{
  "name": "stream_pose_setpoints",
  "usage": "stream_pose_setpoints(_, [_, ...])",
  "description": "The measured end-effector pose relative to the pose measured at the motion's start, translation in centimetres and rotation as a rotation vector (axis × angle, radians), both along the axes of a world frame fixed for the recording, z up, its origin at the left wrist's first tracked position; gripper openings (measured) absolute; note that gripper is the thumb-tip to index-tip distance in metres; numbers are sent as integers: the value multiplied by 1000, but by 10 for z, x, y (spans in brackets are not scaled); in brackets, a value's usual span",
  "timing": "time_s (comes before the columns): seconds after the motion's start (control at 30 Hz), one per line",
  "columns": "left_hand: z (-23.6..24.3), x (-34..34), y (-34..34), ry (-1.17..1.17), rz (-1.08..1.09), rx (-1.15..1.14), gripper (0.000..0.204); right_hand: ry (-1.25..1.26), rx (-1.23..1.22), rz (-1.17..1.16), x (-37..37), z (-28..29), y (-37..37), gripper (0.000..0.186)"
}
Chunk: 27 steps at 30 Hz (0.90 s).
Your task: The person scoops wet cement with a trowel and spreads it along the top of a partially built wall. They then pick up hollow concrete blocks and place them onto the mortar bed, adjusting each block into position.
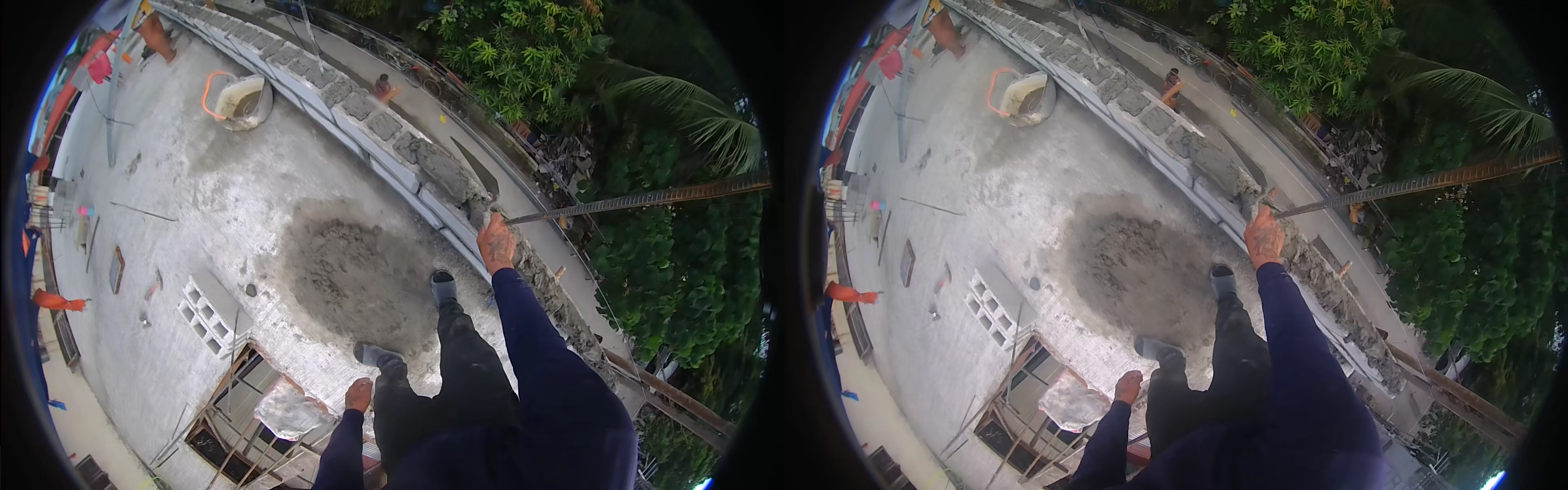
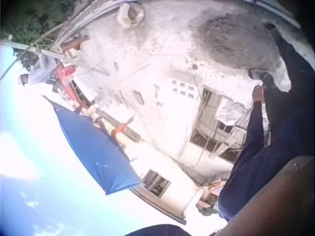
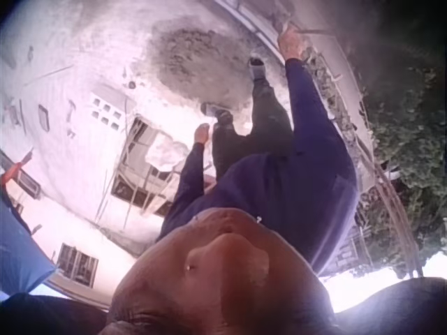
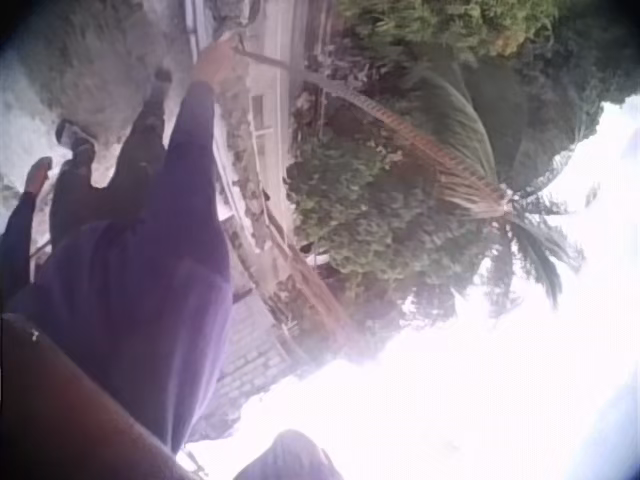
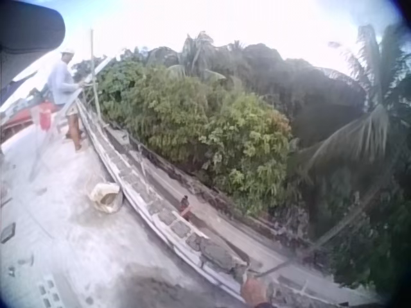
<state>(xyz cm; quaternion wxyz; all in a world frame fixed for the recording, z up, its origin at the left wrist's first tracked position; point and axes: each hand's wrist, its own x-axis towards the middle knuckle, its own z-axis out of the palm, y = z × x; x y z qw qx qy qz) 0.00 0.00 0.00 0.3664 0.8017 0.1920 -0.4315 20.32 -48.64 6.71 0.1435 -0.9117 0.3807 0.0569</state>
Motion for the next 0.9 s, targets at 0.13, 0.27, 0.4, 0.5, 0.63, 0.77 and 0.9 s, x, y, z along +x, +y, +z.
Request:
stream_pose_setpoints(0.13, [-11, -4, 75, 16, -20, 105, 31, -316, 59, -18, 1, -2, 40, 40])
stream_pose_setpoints(0.27, [0, 1, 125, -29, -179, 197, 31, -339, 390, -49, 5, -36, 83, 46])
stream_pose_setpoints(0.4, [28, 17, 141, 167, 37, 160, 29, -215, 524, -127, 22, -96, 116, 44])
stream_pose_setpoints(0.5, [58, 38, 121, 270, 241, 210, 31, -393, 655, -279, 0, -146, 106, 44])
stream_pose_setpoints(0.63, [77, 91, 39, 293, 215, 70, 31, -345, 722, -457, -55, -167, 105, 48])
stream_pose_setpoints(0.77, [86, 159, -48, 289, 155, -39, 33, -272, 552, -384, -60, -116, 104, 54])
stream_pose_setpoints(0.9, [112, 204, -88, 216, 178, -160, 36, -39, 491, -455, -33, -31, 81, 48])
